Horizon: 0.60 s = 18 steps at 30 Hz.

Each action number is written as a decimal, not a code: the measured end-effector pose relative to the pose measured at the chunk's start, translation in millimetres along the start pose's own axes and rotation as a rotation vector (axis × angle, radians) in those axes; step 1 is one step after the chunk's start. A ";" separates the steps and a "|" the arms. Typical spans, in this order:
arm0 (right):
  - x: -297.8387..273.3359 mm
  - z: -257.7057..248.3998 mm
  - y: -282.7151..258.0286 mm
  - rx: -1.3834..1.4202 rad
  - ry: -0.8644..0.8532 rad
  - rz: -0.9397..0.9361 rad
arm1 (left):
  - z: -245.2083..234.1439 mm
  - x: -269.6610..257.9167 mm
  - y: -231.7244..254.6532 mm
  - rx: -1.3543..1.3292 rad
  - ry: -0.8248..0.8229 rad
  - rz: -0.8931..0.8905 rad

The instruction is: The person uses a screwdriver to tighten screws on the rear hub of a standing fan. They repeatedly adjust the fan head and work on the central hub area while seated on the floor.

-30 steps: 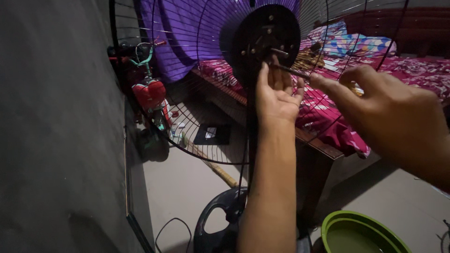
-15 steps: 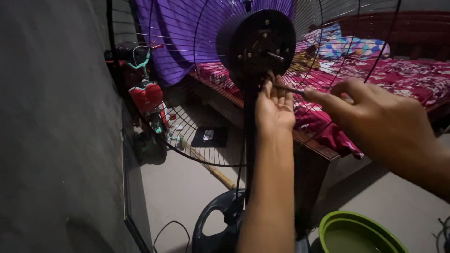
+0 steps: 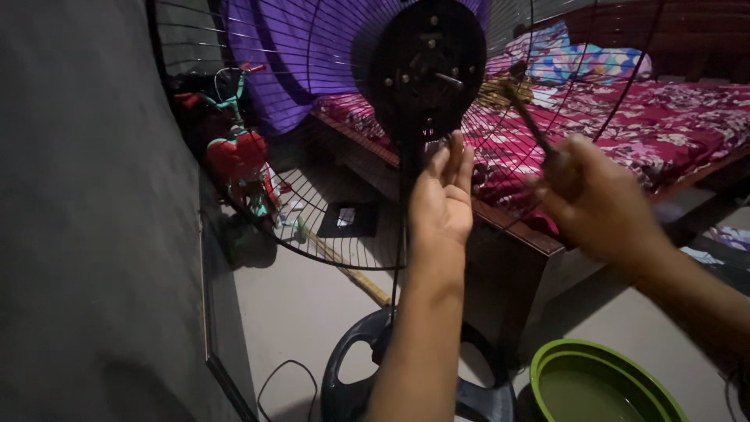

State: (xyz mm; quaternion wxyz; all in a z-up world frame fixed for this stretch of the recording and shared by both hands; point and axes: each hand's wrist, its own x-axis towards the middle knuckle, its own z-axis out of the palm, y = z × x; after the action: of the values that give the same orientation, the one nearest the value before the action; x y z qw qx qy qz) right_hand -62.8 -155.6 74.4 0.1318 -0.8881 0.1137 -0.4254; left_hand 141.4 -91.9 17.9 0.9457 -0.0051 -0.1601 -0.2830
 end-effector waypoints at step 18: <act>60.7 69.8 -24.4 0.629 -0.015 -0.138 | 18.5 -6.7 15.1 0.371 0.231 -0.069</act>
State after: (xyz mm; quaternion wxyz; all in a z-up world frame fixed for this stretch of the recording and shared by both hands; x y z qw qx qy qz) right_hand 31.5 -142.1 84.5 0.3713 -0.8127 -0.0849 -0.4409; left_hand 138.7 -73.7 34.6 0.9322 0.2070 -0.0999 -0.2795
